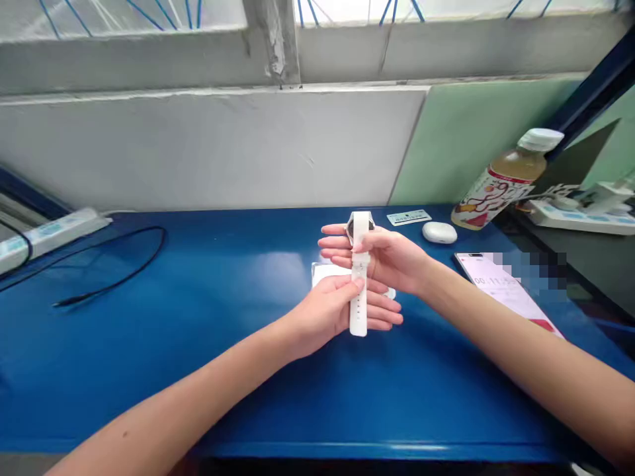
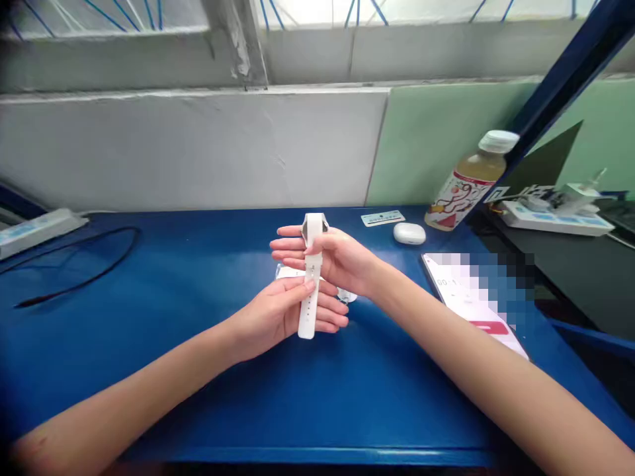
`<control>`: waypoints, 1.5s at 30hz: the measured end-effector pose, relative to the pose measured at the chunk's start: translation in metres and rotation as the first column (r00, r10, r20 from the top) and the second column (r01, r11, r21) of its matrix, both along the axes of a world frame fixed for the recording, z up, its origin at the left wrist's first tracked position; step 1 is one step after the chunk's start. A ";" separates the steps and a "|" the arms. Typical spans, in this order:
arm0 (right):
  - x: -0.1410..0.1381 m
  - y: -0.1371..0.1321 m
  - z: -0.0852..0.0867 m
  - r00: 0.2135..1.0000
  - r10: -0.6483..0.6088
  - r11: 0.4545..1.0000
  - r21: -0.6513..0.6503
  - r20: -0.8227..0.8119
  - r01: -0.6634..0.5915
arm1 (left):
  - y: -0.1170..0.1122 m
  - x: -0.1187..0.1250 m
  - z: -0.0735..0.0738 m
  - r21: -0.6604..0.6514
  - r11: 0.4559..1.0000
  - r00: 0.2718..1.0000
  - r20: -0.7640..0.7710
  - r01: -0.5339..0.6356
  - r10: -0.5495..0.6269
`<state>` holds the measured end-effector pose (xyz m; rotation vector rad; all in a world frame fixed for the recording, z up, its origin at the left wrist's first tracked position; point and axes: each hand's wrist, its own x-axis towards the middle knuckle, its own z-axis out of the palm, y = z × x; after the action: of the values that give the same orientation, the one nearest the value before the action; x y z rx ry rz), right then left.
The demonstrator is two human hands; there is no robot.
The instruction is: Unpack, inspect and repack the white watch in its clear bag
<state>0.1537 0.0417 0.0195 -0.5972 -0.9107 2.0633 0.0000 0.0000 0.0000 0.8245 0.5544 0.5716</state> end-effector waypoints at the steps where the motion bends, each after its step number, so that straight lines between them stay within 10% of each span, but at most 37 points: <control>1: 0.000 0.000 0.000 1.000 0.002 1.000 -0.012 -0.005 -0.002 | 0.000 0.000 0.001 -0.004 1.000 1.000 0.005 -0.011 0.011; 19: 0.001 0.005 0.006 0.997 -0.049 0.990 -0.132 -0.052 0.042 | 0.004 -0.007 0.006 -0.037 0.999 1.000 -0.028 -0.005 0.004; 29: 0.014 0.018 0.015 0.857 -0.482 0.876 -0.137 -0.184 0.463 | 0.005 -0.010 0.010 -0.117 0.993 0.991 0.130 -0.027 0.043; 35: 0.005 0.009 0.011 0.913 -0.407 0.900 0.184 0.027 0.395 | 0.009 -0.011 0.012 -0.024 0.984 0.974 0.142 -0.175 0.176; 45: 0.001 0.005 0.005 0.807 -0.531 0.767 0.551 0.259 0.328 | 0.009 -0.009 0.005 0.169 0.979 0.992 -0.018 -0.116 0.121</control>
<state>0.1547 0.0470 0.0244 -0.8768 -1.3249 1.2308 -0.0091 0.0091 0.0054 0.9640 0.5899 0.7242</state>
